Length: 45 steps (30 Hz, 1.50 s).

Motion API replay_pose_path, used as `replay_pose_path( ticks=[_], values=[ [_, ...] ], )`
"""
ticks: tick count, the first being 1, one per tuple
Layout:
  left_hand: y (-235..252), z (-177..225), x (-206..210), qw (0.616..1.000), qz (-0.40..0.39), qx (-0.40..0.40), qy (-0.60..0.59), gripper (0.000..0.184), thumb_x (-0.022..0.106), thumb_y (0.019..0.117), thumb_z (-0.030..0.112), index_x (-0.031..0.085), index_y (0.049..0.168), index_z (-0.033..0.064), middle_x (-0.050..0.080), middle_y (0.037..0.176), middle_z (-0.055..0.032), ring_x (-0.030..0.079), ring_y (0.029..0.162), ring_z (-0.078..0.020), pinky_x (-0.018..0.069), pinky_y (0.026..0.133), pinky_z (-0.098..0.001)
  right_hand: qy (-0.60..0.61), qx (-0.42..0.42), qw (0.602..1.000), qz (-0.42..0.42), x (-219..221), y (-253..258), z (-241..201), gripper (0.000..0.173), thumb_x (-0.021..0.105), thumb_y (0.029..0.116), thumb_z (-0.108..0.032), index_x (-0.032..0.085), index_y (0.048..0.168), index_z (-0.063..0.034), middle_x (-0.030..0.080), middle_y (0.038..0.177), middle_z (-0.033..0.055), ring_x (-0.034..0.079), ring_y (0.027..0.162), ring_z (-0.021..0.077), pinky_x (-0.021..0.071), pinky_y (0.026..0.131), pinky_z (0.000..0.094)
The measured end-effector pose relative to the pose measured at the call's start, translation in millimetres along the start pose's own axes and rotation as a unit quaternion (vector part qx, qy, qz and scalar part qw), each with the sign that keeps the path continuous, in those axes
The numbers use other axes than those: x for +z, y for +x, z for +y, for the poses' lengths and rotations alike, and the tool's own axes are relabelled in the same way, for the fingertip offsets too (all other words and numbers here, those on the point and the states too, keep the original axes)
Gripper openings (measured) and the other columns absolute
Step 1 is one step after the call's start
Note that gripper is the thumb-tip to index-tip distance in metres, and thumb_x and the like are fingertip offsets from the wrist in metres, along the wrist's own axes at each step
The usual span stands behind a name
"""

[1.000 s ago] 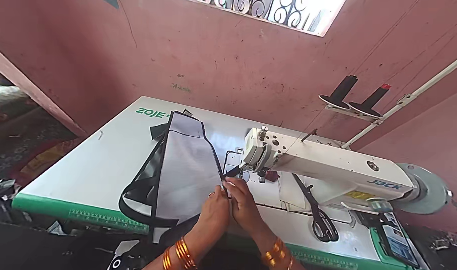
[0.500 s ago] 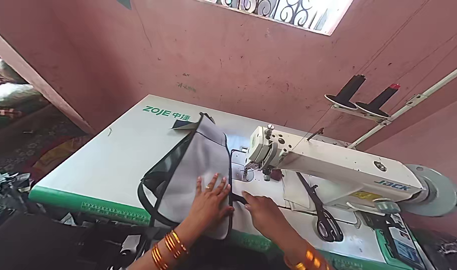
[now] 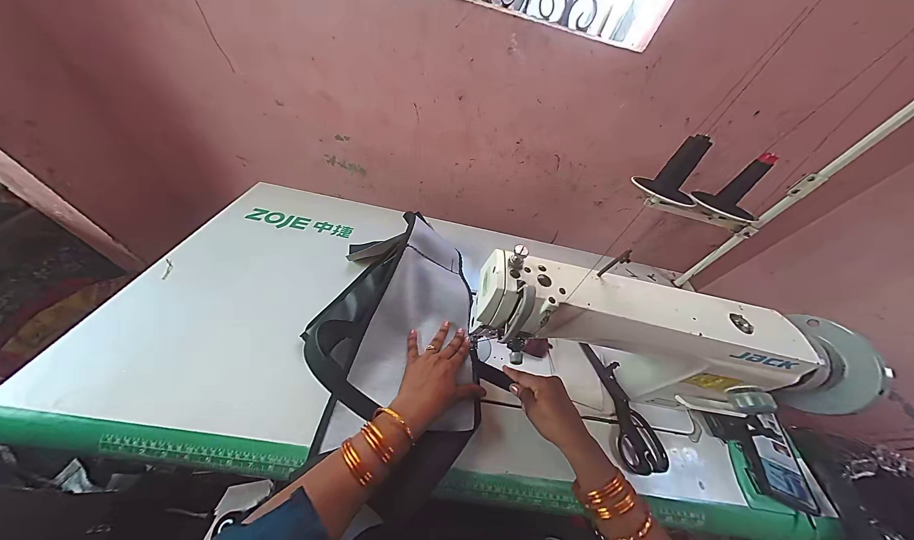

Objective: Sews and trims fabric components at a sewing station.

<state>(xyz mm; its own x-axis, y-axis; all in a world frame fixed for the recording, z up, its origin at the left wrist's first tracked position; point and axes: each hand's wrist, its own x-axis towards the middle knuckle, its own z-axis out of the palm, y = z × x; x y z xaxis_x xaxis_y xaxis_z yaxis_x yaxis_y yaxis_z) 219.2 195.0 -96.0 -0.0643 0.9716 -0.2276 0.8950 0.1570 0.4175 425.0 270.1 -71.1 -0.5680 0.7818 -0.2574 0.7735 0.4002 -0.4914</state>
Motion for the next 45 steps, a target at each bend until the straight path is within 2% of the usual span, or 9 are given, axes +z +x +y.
replay_pose_path(
  ticks=[4,6,9,14,17,21,31,38,45],
  values=[
    [2,-11,-5,0.999,-0.019,0.038,0.007,0.089,0.059,0.0911,0.070,0.035,0.161,0.0199,0.024,0.171,0.0015,0.006,0.161,-0.0264,-0.0073,0.118,-0.0741,-0.066,-0.004,0.998,0.021,2,-9,-5,0.038,0.050,0.1054,-0.010,0.063,0.141,-0.0087,0.072,0.118,0.0193,0.069,0.107,0.0336,0.0511,0.098,0.0470],
    [1,-12,-5,0.998,-0.004,0.053,0.016,0.088,0.058,0.0926,0.068,0.036,0.161,0.0156,0.026,0.170,-0.0022,0.009,0.160,-0.0285,-0.0057,0.118,-0.0746,-0.131,-0.094,0.975,0.151,15,-12,-5,0.029,0.062,0.0971,-0.005,0.073,0.124,-0.0010,0.068,0.110,0.0238,0.066,0.105,0.0392,0.0559,0.090,0.0485],
    [-18,-13,17,0.989,0.101,0.106,0.009,0.075,0.065,0.0926,0.059,0.056,0.147,0.0090,0.048,0.158,-0.0092,0.033,0.153,-0.0342,0.0053,0.117,-0.0772,-0.057,-0.289,0.924,0.245,40,1,0,0.022,0.062,0.0890,0.004,0.077,0.105,0.0020,0.070,0.121,0.0227,0.067,0.117,0.0395,0.0558,0.099,0.0490],
    [-57,-28,62,0.937,0.267,0.223,0.005,0.046,0.061,0.0936,0.050,0.076,0.122,0.0165,0.069,0.136,-0.0027,0.058,0.135,-0.0315,0.0237,0.105,-0.0844,0.018,-0.364,0.902,0.233,66,18,6,0.021,0.060,0.0880,0.003,0.077,0.100,0.0056,0.072,0.120,0.0211,0.068,0.118,0.0353,0.0525,0.104,0.0401],
    [-61,-36,70,0.924,0.286,0.252,0.005,0.040,0.056,0.0976,0.047,0.077,0.120,0.0213,0.068,0.137,0.0010,0.058,0.136,-0.0258,0.0243,0.108,-0.0811,0.023,-0.369,0.894,0.251,75,16,8,0.024,0.058,0.0931,-0.003,0.077,0.106,0.0048,0.072,0.122,0.0197,0.066,0.122,0.0311,0.0492,0.108,0.0357],
    [-58,-38,64,0.930,0.260,0.260,-0.006,0.039,0.063,0.0932,0.047,0.077,0.119,0.0215,0.067,0.138,0.0030,0.057,0.137,-0.0249,0.0237,0.108,-0.0816,0.012,-0.379,0.892,0.247,78,12,6,0.027,0.056,0.0895,0.003,0.077,0.105,0.0058,0.073,0.120,0.0195,0.066,0.123,0.0319,0.0485,0.109,0.0357],
    [-18,-47,18,0.966,0.091,0.237,-0.055,0.043,0.074,0.0891,0.046,0.075,0.122,0.0184,0.059,0.149,0.0015,0.039,0.151,-0.0248,0.0045,0.116,-0.0779,-0.004,-0.378,0.888,0.261,69,35,2,0.027,0.057,0.0842,0.008,0.077,0.103,0.0062,0.074,0.116,0.0199,0.069,0.117,0.0337,0.0536,0.103,0.0394],
    [-14,-50,21,0.956,0.126,0.258,-0.061,0.038,0.076,0.0881,0.041,0.076,0.117,0.0171,0.061,0.146,-0.0026,0.045,0.147,-0.0282,0.0086,0.113,-0.0806,0.000,-0.381,0.881,0.280,80,24,-1,0.027,0.053,0.0833,0.005,0.076,0.096,0.0065,0.075,0.112,0.0186,0.069,0.116,0.0306,0.0518,0.105,0.0342],
    [12,-57,7,0.964,0.092,0.242,-0.058,0.038,0.074,0.0907,0.041,0.075,0.121,0.0181,0.058,0.150,-0.0019,0.040,0.150,-0.0267,0.0037,0.116,-0.0778,0.003,-0.378,0.882,0.280,80,29,-4,0.026,0.053,0.0807,0.006,0.076,0.093,0.0061,0.075,0.112,0.0182,0.069,0.116,0.0300,0.0525,0.103,0.0344]
  ],
)
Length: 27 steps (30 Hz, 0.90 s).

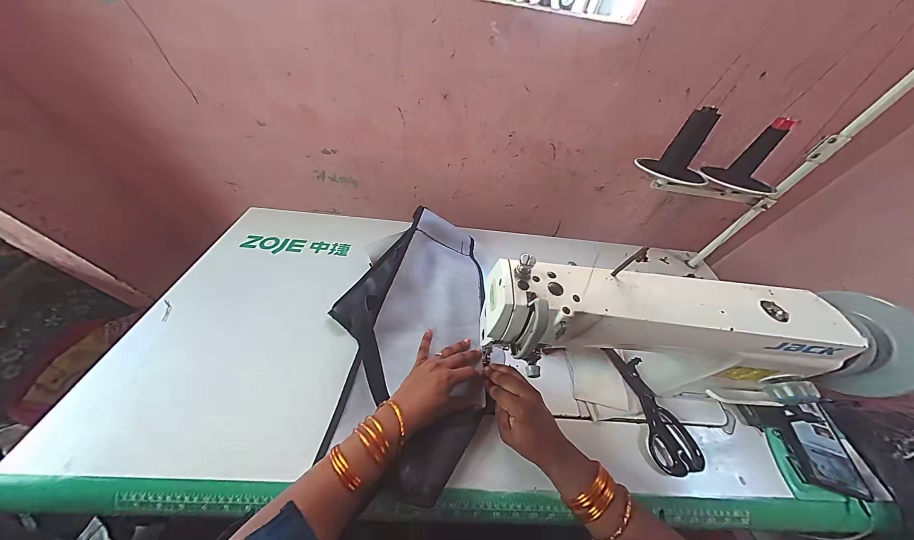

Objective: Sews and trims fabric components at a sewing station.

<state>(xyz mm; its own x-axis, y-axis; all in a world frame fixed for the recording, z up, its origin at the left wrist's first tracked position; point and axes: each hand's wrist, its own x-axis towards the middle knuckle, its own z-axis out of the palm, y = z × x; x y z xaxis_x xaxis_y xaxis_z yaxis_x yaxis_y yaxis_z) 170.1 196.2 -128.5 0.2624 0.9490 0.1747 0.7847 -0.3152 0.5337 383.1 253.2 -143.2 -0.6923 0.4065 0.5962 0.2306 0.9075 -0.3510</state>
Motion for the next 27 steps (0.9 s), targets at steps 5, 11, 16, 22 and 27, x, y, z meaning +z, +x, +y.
replay_pose_path(
  ticks=[5,11,16,22,27],
  values=[
    [14,-6,-18,0.999,-0.045,-0.005,0.001,0.035,0.073,0.0932,0.035,0.075,0.121,0.0137,0.057,0.150,-0.0066,0.037,0.152,-0.0283,-0.0009,0.117,-0.0763,0.001,0.069,0.996,0.051,-14,6,3,0.025,0.055,0.0814,0.005,0.078,0.092,0.0045,0.076,0.105,0.0187,0.074,0.104,0.0318,0.0594,0.093,0.0409],
    [1,77,-31,0.953,-0.218,-0.206,0.039,0.069,0.052,0.0987,0.064,0.055,0.147,0.0150,0.032,0.167,-0.0135,0.015,0.158,-0.0388,-0.0021,0.115,-0.0802,-0.183,0.378,0.877,-0.233,-70,66,25,0.036,0.051,0.0989,-0.007,0.066,0.130,0.0034,0.061,0.137,0.0261,0.051,0.137,0.0394,0.0356,0.117,0.0504],
    [-26,51,1,0.989,0.002,-0.131,-0.065,0.023,0.058,0.0917,0.017,0.072,0.092,-0.0018,0.063,0.144,-0.0081,0.043,0.148,-0.0247,0.0043,0.122,-0.0688,-0.167,0.272,0.927,-0.196,-72,53,22,0.024,0.058,0.0923,-0.004,0.075,0.106,0.0051,0.071,0.112,0.0273,0.064,0.116,0.0442,0.0452,0.104,0.0564],
    [1,12,-19,0.985,0.002,-0.160,-0.067,0.043,0.042,0.0982,0.015,0.069,0.129,0.0007,0.064,0.143,-0.0093,0.050,0.143,-0.0223,0.0004,0.125,-0.0634,-0.101,0.157,0.980,-0.062,-61,-39,-21,0.028,0.064,0.0821,-0.011,0.080,0.104,-0.0031,0.072,0.118,0.0185,0.068,0.110,0.0392,0.0556,0.090,0.0552],
    [17,0,-20,0.986,0.041,-0.156,-0.053,0.043,0.045,0.0972,0.018,0.070,0.126,0.0001,0.069,0.135,-0.0120,0.057,0.136,-0.0256,0.0037,0.124,-0.0656,-0.120,0.199,0.972,0.036,-114,-73,-22,0.027,0.067,0.0890,-0.017,0.079,0.104,0.0015,0.070,0.120,0.0253,0.067,0.115,0.0398,0.0548,0.099,0.0501]
  ],
)
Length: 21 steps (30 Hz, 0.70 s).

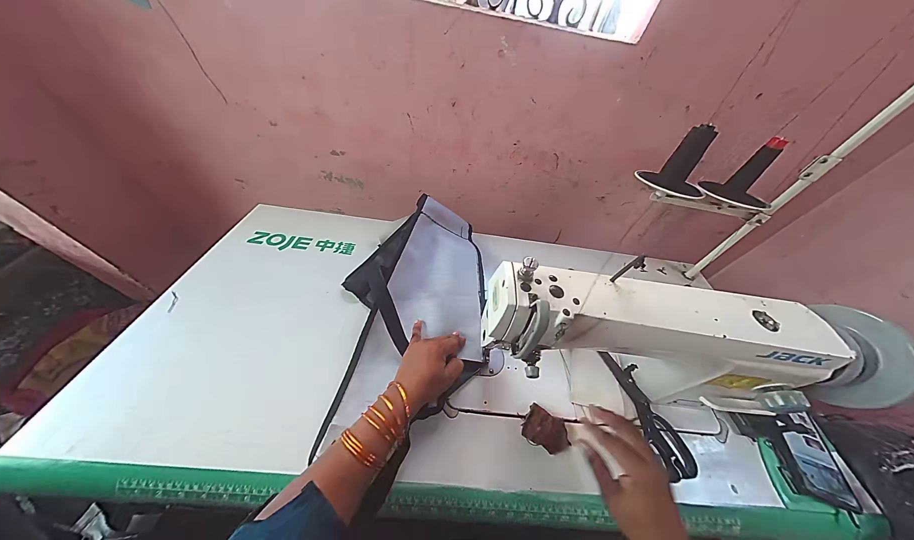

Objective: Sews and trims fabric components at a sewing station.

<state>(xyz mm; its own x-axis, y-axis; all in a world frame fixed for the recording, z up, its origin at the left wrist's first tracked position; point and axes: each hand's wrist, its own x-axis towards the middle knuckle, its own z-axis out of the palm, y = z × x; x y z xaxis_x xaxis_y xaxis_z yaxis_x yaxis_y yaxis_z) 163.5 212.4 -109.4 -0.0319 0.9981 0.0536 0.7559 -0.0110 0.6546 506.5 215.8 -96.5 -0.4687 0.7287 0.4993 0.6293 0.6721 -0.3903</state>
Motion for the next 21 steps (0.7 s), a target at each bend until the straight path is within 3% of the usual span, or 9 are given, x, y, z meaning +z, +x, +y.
replay_pose_path(
  ticks=[4,5,8,10,11,15,18,20,21],
  values=[
    [-20,15,10,0.998,-0.047,0.026,0.015,0.032,0.054,0.0940,0.010,0.070,0.118,-0.0035,0.059,0.147,-0.0142,0.040,0.150,-0.0303,-0.0003,0.122,-0.0701,-0.132,0.134,0.980,-0.068,-50,3,37,0.028,0.066,0.0866,0.008,0.072,0.114,0.0119,0.062,0.125,0.0380,0.059,0.119,0.0563,0.0467,0.101,0.0658],
    [-29,22,15,0.998,-0.042,0.042,0.030,0.032,0.054,0.0932,0.005,0.070,0.120,-0.0042,0.061,0.145,-0.0161,0.043,0.148,-0.0322,0.0044,0.123,-0.0690,-0.147,0.169,0.970,-0.091,-56,5,42,0.030,0.065,0.0870,0.010,0.071,0.117,0.0121,0.061,0.127,0.0384,0.058,0.121,0.0564,0.0446,0.103,0.0658],
    [-50,35,39,0.987,0.037,0.126,0.092,0.021,0.057,0.0890,-0.005,0.072,0.103,-0.0063,0.068,0.129,-0.0262,0.060,0.131,-0.0404,0.0317,0.119,-0.0623,-0.156,0.215,0.956,-0.125,-57,7,52,0.034,0.062,0.0871,0.013,0.069,0.120,0.0116,0.062,0.127,0.0370,0.058,0.122,0.0554,0.0434,0.105,0.0658],
    [-56,47,50,0.980,0.045,0.149,0.126,0.015,0.060,0.0913,-0.004,0.073,0.099,-0.0054,0.065,0.130,-0.0313,0.060,0.129,-0.0442,0.0405,0.115,-0.0569,-0.161,0.209,0.958,-0.117,-52,9,53,0.034,0.064,0.0847,0.013,0.071,0.118,0.0115,0.064,0.122,0.0371,0.060,0.117,0.0559,0.0455,0.101,0.0663],
    [-58,53,52,0.979,0.036,0.144,0.143,0.016,0.059,0.0929,-0.003,0.073,0.100,-0.0060,0.064,0.132,-0.0319,0.060,0.130,-0.0446,0.0408,0.115,-0.0552,-0.170,0.206,0.956,-0.117,-50,10,52,0.033,0.064,0.0843,0.013,0.071,0.116,0.0114,0.064,0.120,0.0369,0.060,0.116,0.0555,0.0461,0.100,0.0658],
    [-53,36,34,0.978,0.071,0.134,0.141,0.018,0.058,0.0901,-0.011,0.073,0.099,-0.0060,0.071,0.124,-0.0240,0.067,0.122,-0.0385,0.0485,0.107,-0.0565,-0.186,0.198,0.954,-0.128,-47,9,47,0.031,0.066,0.0834,0.013,0.071,0.114,0.0129,0.063,0.121,0.0378,0.058,0.118,0.0563,0.0452,0.102,0.0652],
    [-40,2,17,0.955,0.147,0.195,0.169,0.014,0.062,0.0869,-0.009,0.072,0.086,0.0006,0.078,0.104,-0.0156,0.076,0.100,-0.0314,0.0614,0.083,-0.0485,-0.194,0.255,0.931,-0.176,-52,10,39,0.043,0.065,0.0884,0.008,0.065,0.132,0.0070,0.062,0.122,0.0375,0.059,0.117,0.0554,0.0454,0.101,0.0647],
    [-33,-6,19,0.952,0.162,0.200,0.165,0.013,0.061,0.0884,-0.008,0.070,0.086,0.0006,0.077,0.101,-0.0154,0.077,0.096,-0.0315,0.0618,0.078,-0.0487,-0.146,0.268,0.939,-0.156,-56,8,44,0.053,0.068,0.0845,0.009,0.060,0.137,0.0074,0.064,0.116,0.0374,0.063,0.108,0.0540,0.0475,0.095,0.0669],
    [-28,-8,18,0.953,0.168,0.192,0.167,0.013,0.060,0.0892,-0.007,0.070,0.087,0.0004,0.077,0.102,-0.0159,0.077,0.096,-0.0320,0.0616,0.077,-0.0492,-0.092,0.273,0.950,-0.117,-55,5,50,0.054,0.069,0.0810,0.009,0.060,0.134,0.0097,0.067,0.109,0.0346,0.067,0.098,0.0480,0.0509,0.088,0.0634]
  ],
)
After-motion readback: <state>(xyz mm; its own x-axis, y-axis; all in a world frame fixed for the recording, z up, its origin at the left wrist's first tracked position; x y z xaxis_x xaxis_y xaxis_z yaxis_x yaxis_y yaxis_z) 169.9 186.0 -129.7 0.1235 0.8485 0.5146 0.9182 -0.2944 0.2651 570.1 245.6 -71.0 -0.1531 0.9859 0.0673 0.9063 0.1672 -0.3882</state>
